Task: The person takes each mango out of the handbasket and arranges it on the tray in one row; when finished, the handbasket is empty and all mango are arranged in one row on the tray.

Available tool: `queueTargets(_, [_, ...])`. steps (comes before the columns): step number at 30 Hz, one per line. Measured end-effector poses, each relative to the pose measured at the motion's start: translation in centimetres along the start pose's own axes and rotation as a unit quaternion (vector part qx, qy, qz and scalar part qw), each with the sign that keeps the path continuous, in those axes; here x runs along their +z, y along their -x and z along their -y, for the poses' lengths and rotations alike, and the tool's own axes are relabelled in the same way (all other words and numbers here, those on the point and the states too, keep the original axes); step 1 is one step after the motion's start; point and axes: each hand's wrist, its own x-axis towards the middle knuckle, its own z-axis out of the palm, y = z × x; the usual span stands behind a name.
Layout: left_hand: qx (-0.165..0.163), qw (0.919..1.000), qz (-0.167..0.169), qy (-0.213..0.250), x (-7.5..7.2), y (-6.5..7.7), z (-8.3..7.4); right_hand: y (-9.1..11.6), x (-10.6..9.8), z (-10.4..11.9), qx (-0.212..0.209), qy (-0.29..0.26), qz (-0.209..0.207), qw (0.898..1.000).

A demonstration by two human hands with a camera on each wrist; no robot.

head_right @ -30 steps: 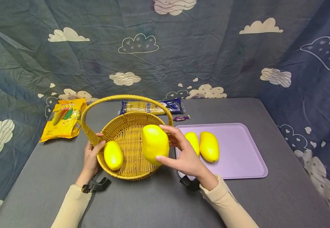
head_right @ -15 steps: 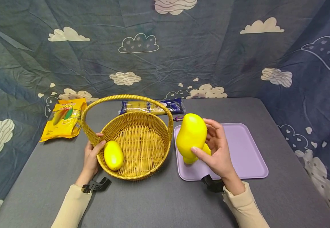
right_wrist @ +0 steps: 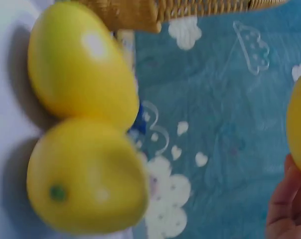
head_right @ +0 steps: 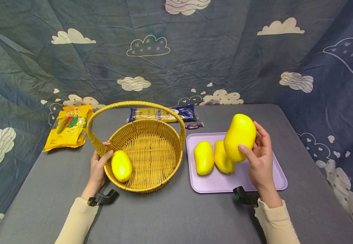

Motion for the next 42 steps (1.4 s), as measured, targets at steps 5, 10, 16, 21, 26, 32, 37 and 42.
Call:
queueTargets(5, [0.0, 1.0, 0.0, 0.001, 0.0, 0.0, 0.1, -0.3, -1.8, -0.7, 0.053, 0.055, -0.067, 0.995])
queueTargets(10, [-0.001, 1.0, 0.0, 0.001, 0.0, 0.1, 0.0, -0.7, -5.0, -3.1, 0.101, 0.119, -0.095, 0.983])
queueTargets(16, [-0.004, 1.0, -0.003, 0.0, 0.1, 0.1, -0.1, -1.2, -10.6, -7.7, 0.149, 0.185, -0.098, 0.966])
queueTargets(21, [-0.003, 1.0, -0.003, 0.001, 0.1, 0.1, 0.0, -1.3, -12.5, -9.4, 0.208, 0.234, -0.106, 0.944])
queueTargets(26, [-0.002, 1.0, -0.004, 0.005, 0.1, 0.1, 0.1, -1.2, -12.5, -9.3, 0.261, 0.307, -0.092, 0.91])
queueTargets(32, [0.0, 1.0, -0.003, 0.006, 0.1, 0.1, 0.0, -0.7, -10.9, -7.4, 0.299, 0.349, -0.057, 0.887])
queueTargets(37, [0.002, 1.0, -0.003, 0.008, 0.1, 0.0, 0.0, -0.4, -9.2, -5.7, 0.317, 0.365, -0.049, 0.874])
queueTargets(42, [0.002, 1.0, -0.005, 0.007, 0.1, 0.0, -0.1, -0.1, -8.4, -5.1, 0.327, 0.373, -0.031, 0.868])
